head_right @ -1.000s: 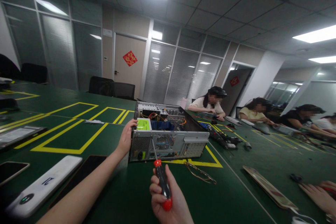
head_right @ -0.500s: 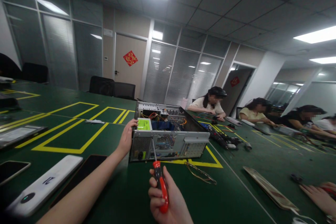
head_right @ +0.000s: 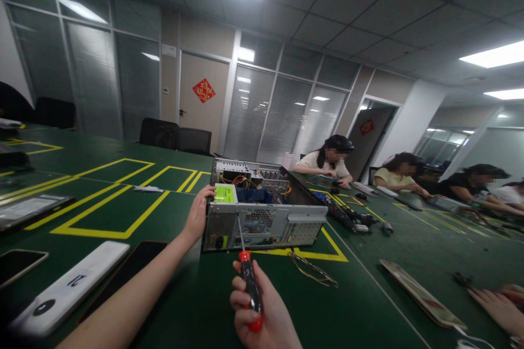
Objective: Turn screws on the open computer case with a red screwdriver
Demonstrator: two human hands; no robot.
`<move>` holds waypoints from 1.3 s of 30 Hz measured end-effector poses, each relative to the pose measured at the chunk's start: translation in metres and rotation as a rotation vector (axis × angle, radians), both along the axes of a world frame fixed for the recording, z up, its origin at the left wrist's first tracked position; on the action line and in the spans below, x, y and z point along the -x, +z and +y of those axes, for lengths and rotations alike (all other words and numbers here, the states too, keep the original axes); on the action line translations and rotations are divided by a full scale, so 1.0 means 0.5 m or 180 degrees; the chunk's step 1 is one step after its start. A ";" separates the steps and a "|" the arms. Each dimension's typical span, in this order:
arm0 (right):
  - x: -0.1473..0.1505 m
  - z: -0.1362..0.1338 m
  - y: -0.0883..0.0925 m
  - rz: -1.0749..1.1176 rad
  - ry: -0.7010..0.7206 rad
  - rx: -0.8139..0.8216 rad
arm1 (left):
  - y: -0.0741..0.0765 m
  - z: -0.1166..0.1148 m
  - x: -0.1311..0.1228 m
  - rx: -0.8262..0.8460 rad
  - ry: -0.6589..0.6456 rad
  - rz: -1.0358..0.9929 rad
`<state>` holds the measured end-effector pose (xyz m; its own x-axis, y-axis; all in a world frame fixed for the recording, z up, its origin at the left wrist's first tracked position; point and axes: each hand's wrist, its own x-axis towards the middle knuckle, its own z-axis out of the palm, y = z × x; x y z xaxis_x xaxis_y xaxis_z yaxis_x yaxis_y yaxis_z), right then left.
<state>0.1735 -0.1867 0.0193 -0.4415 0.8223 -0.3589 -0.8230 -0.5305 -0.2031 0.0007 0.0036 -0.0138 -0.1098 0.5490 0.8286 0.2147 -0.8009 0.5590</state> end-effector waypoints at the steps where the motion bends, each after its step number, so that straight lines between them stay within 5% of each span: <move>1: -0.001 0.000 0.000 0.0095 -0.0021 0.0046 | 0.000 0.000 0.000 -0.0003 -0.0001 0.0002; 11: 0.015 -0.001 0.005 -0.0693 -0.0061 0.0163 | -0.002 0.003 0.000 -0.0044 0.0006 0.0005; 20: 0.004 0.002 -0.001 0.0050 -0.0250 0.0238 | -0.002 0.002 -0.002 -0.0025 -0.0011 -0.0032; 30: 0.022 0.001 0.010 -0.0853 -0.0514 0.0550 | -0.001 0.003 0.000 -0.0021 0.0003 0.0028; 39: 0.020 0.000 0.013 -0.0400 -0.0452 0.0405 | 0.001 0.001 0.000 -0.0024 0.0015 0.0033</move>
